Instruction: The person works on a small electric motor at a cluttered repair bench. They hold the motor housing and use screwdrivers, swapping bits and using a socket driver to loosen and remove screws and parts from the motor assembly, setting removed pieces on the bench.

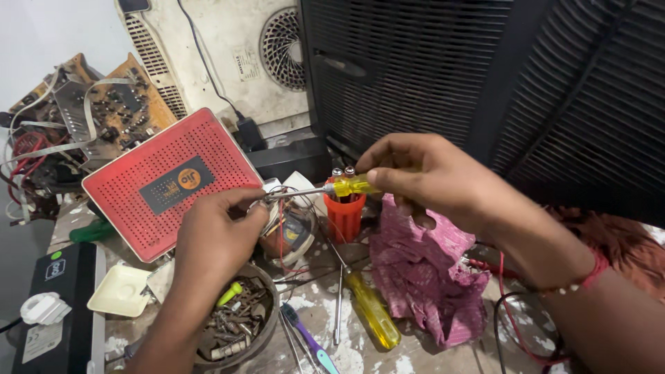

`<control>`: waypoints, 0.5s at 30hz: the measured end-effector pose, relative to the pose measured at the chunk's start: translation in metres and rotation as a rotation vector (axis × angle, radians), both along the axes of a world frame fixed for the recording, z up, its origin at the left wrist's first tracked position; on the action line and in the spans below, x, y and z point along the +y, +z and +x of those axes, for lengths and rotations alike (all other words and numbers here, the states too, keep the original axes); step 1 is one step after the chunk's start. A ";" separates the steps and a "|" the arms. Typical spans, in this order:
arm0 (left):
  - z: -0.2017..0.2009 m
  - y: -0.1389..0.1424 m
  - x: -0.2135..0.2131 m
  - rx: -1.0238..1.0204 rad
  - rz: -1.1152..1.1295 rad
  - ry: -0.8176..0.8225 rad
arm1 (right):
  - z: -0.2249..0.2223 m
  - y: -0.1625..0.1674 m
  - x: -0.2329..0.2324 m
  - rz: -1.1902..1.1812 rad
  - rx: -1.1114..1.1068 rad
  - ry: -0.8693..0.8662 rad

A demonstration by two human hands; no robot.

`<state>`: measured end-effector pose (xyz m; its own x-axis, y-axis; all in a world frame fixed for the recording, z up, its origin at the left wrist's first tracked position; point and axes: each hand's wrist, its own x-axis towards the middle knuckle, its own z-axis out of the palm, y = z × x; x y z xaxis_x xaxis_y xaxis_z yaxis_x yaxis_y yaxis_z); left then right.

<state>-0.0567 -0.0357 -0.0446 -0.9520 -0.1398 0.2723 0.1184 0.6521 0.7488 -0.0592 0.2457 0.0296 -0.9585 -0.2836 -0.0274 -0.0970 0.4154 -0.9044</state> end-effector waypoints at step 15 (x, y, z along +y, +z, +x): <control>-0.008 -0.008 -0.009 -0.072 0.074 -0.103 | 0.023 0.014 -0.020 0.208 0.100 -0.034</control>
<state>-0.0651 -0.0447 -0.0528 -0.9791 -0.0576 0.1953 0.1260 0.5820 0.8033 -0.0365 0.2253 0.0438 -0.9683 -0.2494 0.0139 -0.1648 0.5963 -0.7857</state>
